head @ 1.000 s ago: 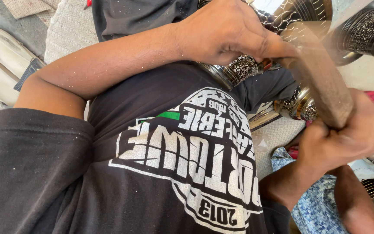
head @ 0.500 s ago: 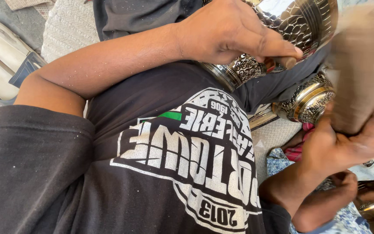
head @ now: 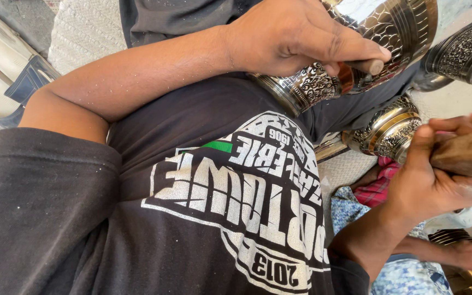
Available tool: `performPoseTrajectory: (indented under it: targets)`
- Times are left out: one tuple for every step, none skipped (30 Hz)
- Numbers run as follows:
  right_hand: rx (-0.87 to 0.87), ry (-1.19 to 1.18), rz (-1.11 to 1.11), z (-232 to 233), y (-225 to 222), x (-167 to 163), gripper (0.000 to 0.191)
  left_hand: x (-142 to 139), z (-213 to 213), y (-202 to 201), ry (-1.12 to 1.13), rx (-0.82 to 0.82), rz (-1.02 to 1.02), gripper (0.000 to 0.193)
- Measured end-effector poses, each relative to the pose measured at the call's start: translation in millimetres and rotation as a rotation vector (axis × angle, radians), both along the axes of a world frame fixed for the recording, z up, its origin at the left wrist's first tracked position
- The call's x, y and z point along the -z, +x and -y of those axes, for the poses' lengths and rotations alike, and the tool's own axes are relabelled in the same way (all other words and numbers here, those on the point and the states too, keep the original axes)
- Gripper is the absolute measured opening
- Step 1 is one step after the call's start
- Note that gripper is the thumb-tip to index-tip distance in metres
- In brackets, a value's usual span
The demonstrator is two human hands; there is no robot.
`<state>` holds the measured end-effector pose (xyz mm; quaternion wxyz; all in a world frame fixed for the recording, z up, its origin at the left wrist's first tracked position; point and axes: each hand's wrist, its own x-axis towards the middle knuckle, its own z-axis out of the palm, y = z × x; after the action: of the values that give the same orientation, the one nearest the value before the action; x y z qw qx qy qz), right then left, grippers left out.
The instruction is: The person sits on the ground with a decorated brass vessel resting on their lap. They hold a small chisel against the vessel's patterned surface and repeatedly strike it with a wooden mallet, repositioning the chisel and rotating the vessel to work on different areas of the design.
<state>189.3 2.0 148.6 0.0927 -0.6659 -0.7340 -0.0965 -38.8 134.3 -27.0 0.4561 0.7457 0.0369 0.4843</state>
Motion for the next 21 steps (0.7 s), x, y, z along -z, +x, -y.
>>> performPoseTrajectory:
  targets:
    - [0.005,-0.013,-0.009,0.3,-0.3,-0.5,0.044,1.0,0.3,0.8,-0.018,0.015,0.016,0.071]
    - [0.008,-0.025,-0.019,0.6,-0.4,-1.1,0.045,2.0,0.6,0.6,-0.045,0.041,0.030,0.073]
    - [0.003,-0.033,-0.022,0.6,0.0,-1.9,0.045,3.1,0.2,0.1,-0.042,0.045,0.031,0.073]
    - [-0.003,-0.041,-0.024,0.5,0.4,-2.7,0.045,4.1,-0.1,0.0,-0.039,0.050,0.032,0.073]
    - [-0.015,-0.048,-0.016,0.2,1.2,-3.3,0.045,5.4,-1.4,-0.9,-0.007,0.033,0.024,0.070]
    - [-0.025,-0.055,-0.006,-0.5,1.6,-4.2,0.045,6.0,-1.5,0.4,0.017,0.018,0.016,0.069]
    - [-0.037,-0.063,0.006,-1.0,2.1,-5.1,0.045,6.7,-1.7,1.0,0.041,0.003,0.008,0.068]
    - [-0.051,-0.070,0.015,-1.7,2.9,-5.5,0.046,7.6,-2.2,0.8,0.060,-0.015,-0.002,0.068]
    - [-0.051,-0.075,0.020,-1.8,3.4,-5.7,0.046,8.5,-2.6,-0.2,0.061,-0.017,0.002,0.067]
    - [-0.051,-0.080,0.026,-2.1,4.5,-5.3,0.046,9.3,-2.9,-0.6,0.063,-0.019,0.005,0.066]
    - [-0.034,-0.089,0.030,-1.8,5.8,-4.5,0.046,10.1,-2.5,-2.7,0.042,-0.002,0.028,0.064]
    - [-0.017,-0.098,0.036,-1.2,7.5,-3.6,0.047,10.2,-2.1,-2.2,0.022,0.009,0.046,0.063]
    - [0.000,-0.106,0.041,-0.1,10.0,-2.0,0.047,10.3,-1.6,-2.8,0.001,0.020,0.065,0.063]
    - [0.016,-0.114,0.046,1.5,12.8,-0.5,0.047,9.8,-1.0,-2.3,-0.019,0.023,0.079,0.064]
    - [0.029,-0.122,-0.073,2.5,16.7,2.5,0.046,9.4,-0.8,-2.7,-0.021,0.015,0.076,0.065]
    - [0.042,-0.127,-0.192,4.3,20.9,5.2,0.045,8.7,-0.9,-2.7,-0.023,0.008,0.074,0.066]
    - [0.057,-0.134,-0.431,4.6,25.7,10.1,0.043,7.8,-0.4,-3.2,-0.010,-0.007,0.058,0.066]
    - [0.056,-0.139,-0.515,6.7,30.4,12.3,0.042,7.2,-1.4,-3.2,-0.009,0.001,0.046,0.067]
    - [0.056,-0.142,-0.599,8.4,34.6,14.5,0.042,6.5,-2.1,-3.2,-0.008,0.008,0.035,0.067]
    - [0.036,-0.146,-0.531,10.3,38.2,16.2,0.044,6.3,-3.1,-4.1,-0.019,0.035,0.024,0.067]
    - [0.016,-0.145,-0.488,11.5,41.1,17.5,0.045,6.1,-3.1,-5.0,-0.018,0.036,0.025,0.066]
